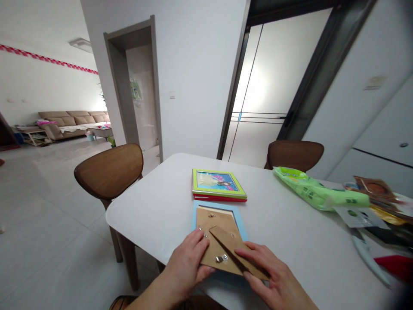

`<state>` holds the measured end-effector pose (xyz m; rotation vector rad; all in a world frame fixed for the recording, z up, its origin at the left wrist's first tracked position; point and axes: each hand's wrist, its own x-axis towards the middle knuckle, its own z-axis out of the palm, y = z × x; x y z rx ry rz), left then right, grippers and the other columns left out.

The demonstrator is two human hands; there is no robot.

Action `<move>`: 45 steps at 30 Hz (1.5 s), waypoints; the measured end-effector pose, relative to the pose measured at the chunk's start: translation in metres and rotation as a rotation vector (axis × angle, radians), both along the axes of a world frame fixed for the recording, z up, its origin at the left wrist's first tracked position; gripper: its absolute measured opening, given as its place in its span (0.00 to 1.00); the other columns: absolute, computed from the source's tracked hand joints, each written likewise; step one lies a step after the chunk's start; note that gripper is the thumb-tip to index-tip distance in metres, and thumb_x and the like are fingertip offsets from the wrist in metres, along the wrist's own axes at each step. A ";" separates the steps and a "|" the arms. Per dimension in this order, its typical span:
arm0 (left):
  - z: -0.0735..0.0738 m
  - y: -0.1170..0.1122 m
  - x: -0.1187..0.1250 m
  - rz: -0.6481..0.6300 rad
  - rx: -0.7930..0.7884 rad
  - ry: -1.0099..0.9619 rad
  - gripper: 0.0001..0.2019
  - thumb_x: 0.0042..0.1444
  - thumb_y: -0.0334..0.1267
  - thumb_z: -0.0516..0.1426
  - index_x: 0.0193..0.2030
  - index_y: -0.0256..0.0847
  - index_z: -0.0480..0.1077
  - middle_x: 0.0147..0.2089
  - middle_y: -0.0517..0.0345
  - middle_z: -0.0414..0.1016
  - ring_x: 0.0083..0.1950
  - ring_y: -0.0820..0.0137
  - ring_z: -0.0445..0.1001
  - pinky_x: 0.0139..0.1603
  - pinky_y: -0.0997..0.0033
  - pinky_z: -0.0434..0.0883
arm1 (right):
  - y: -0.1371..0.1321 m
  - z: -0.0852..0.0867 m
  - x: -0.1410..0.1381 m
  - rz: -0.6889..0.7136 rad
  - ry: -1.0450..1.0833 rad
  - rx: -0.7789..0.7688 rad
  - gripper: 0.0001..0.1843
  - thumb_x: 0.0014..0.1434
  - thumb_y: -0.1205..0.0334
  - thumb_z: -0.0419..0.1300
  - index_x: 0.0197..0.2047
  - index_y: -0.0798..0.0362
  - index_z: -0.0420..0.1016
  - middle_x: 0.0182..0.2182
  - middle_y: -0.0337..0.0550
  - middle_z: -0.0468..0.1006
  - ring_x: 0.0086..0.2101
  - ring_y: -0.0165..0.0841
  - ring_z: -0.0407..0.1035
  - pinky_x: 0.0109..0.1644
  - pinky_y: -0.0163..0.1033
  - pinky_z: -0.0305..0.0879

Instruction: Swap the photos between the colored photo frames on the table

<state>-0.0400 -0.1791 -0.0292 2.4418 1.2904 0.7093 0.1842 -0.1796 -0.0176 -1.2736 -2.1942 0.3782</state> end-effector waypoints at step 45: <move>-0.026 0.004 0.011 -0.027 -0.120 0.026 0.13 0.44 0.40 0.59 0.37 0.43 0.62 0.56 0.55 0.61 0.57 0.63 0.56 0.57 0.53 0.47 | 0.052 -0.039 0.002 -0.261 -0.164 0.042 0.14 0.54 0.58 0.49 0.35 0.55 0.73 0.33 0.48 0.70 0.37 0.36 0.62 0.42 0.41 0.60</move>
